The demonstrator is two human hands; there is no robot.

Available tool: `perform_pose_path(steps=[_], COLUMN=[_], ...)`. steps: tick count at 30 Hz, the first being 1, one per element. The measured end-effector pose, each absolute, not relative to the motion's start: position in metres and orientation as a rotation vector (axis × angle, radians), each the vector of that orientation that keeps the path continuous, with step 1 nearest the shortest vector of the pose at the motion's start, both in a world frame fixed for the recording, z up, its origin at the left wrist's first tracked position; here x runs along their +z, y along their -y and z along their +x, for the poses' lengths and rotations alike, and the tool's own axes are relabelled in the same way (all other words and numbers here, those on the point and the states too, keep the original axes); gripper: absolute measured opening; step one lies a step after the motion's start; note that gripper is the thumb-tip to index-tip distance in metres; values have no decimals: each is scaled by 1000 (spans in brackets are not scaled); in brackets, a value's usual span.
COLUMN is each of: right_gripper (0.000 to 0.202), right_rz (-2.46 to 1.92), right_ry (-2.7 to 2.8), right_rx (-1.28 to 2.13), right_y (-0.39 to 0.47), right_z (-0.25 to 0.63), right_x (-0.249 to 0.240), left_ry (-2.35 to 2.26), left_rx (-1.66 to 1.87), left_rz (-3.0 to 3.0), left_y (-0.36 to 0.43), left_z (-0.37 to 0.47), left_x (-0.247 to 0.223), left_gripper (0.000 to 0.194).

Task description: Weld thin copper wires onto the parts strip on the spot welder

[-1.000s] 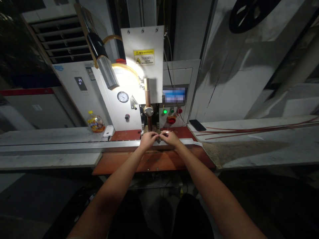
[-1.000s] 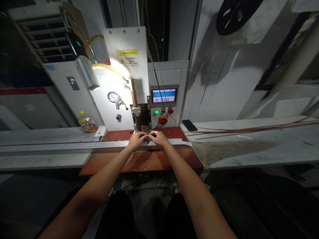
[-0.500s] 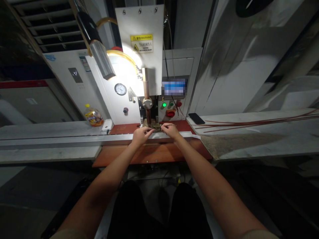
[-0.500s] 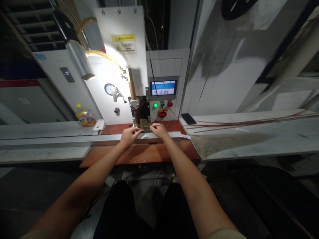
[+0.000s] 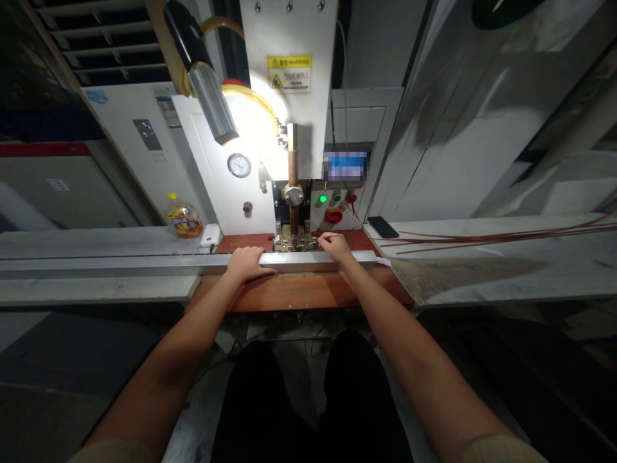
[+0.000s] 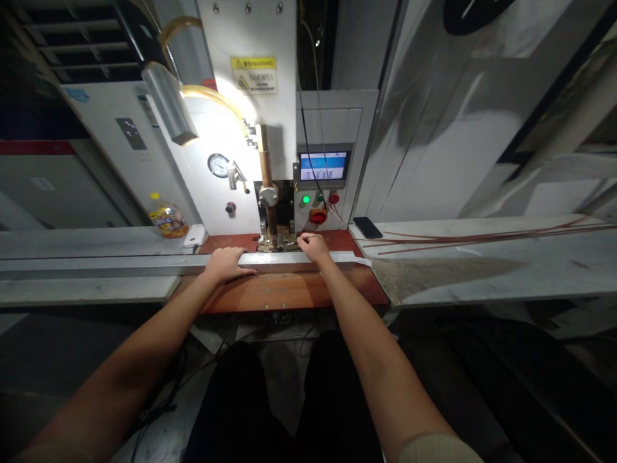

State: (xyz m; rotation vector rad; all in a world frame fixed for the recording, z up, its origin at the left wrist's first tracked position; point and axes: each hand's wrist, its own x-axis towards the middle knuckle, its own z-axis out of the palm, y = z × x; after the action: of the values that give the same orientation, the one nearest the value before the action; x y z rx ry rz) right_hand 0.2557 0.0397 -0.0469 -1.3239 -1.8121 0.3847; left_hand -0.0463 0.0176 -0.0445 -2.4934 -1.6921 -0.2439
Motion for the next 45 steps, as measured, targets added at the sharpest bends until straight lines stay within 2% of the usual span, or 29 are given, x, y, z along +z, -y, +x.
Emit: perform_pose_path(steps=[15,19,26,32,45], right_gripper=[29,30,35,36,36], right_rz=[-1196,-1296,-1560,-1715,-1590], right_ry=[1773,1819,1873,1894,1872], right_rx=[402,263,35,-23,67], right_y=[-44,-41,-41,-39,-39], right_z=[256,255,250,247,249], right_x=[-50,-51,-50,-48,-48], left_ry=[1699,1667,1736,1714,1702], left_rx=[-9,68,11,-67,-69], left_rz=[-2473,-2501,-2487,-2515,-2500], left_y=[-26,-31,-29,-27,-24], left_z=[-45,-44,-46,-47,-44], left_x=[-38,-35,-40,-40,-38], left_gripper=[85,88,85,83,79])
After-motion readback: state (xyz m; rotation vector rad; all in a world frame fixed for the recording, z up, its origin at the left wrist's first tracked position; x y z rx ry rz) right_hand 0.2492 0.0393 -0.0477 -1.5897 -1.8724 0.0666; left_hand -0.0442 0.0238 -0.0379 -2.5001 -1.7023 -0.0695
